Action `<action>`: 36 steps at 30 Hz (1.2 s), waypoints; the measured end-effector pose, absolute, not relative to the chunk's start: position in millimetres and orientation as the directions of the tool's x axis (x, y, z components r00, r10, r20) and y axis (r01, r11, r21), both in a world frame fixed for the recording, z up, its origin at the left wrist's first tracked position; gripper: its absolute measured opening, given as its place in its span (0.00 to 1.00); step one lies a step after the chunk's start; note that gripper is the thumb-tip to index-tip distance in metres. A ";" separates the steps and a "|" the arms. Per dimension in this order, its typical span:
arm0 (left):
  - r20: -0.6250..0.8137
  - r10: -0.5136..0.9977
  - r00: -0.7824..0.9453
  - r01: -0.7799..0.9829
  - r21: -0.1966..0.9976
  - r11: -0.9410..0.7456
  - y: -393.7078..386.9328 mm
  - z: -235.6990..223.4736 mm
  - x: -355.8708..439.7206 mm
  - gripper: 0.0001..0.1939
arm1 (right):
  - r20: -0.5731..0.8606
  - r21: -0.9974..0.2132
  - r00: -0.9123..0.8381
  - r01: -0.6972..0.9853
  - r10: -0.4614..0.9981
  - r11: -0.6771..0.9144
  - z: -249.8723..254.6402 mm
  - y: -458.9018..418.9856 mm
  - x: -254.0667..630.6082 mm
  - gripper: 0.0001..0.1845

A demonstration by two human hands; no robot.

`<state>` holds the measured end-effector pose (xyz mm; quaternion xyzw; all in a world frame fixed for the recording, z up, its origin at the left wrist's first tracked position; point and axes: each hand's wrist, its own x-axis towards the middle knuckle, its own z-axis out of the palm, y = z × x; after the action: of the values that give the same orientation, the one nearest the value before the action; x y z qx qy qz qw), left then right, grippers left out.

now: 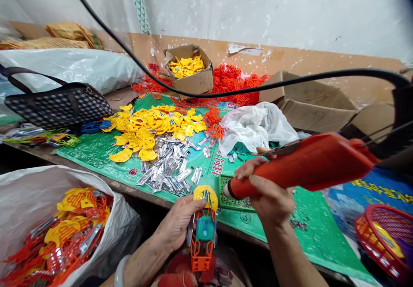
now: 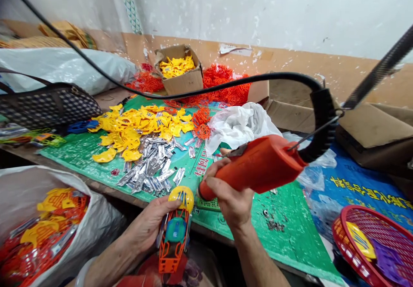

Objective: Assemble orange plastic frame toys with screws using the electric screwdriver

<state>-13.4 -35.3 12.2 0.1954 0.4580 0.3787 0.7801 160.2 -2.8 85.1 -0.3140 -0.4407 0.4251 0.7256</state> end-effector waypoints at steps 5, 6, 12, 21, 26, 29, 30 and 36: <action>-0.505 0.744 0.438 -0.309 0.692 0.652 -39.7 20.5 -19.8 0.15 | 0.386 -0.824 0.430 -0.238 0.816 0.515 78.9 27.7 170.8 0.19; -0.498 0.740 0.453 -0.300 0.697 0.652 -40.7 20.7 -20.2 0.15 | 0.387 -0.827 0.438 -0.224 0.811 0.515 74.2 32.6 172.1 0.15; -0.475 0.751 0.459 -0.281 0.724 0.630 -46.1 12.8 -22.0 0.16 | 0.392 -0.842 0.453 -0.173 0.801 0.510 48.7 44.2 170.3 0.09; -0.424 0.758 0.496 -0.219 0.783 0.582 -53.2 20.4 -23.5 0.15 | 0.372 -0.856 0.482 -0.153 0.793 0.494 42.6 45.9 167.0 0.13; -0.393 0.773 0.498 -0.221 0.805 0.551 -55.9 24.8 -25.0 0.17 | 0.373 -0.861 0.488 -0.135 0.789 0.490 43.2 47.4 167.4 0.12; -0.408 0.782 0.471 -0.262 0.782 0.566 -57.7 21.1 -23.8 0.17 | 0.346 -0.869 0.489 -0.154 0.801 0.470 44.4 47.5 167.5 0.13; -0.421 0.777 0.469 -0.277 0.765 0.581 -58.0 19.8 -23.2 0.17 | 0.340 -0.871 0.490 -0.159 0.803 0.466 44.5 47.4 167.8 0.14; -0.497 0.767 0.405 -0.391 0.664 0.637 -55.2 19.9 -20.2 0.18 | 0.361 -0.864 0.490 -0.145 0.793 0.483 42.3 46.4 169.6 0.11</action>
<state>-20.2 -55.2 19.9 0.2292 0.4107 0.3591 0.8061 169.6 46.4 42.3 -0.4050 -0.4005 0.3077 0.7622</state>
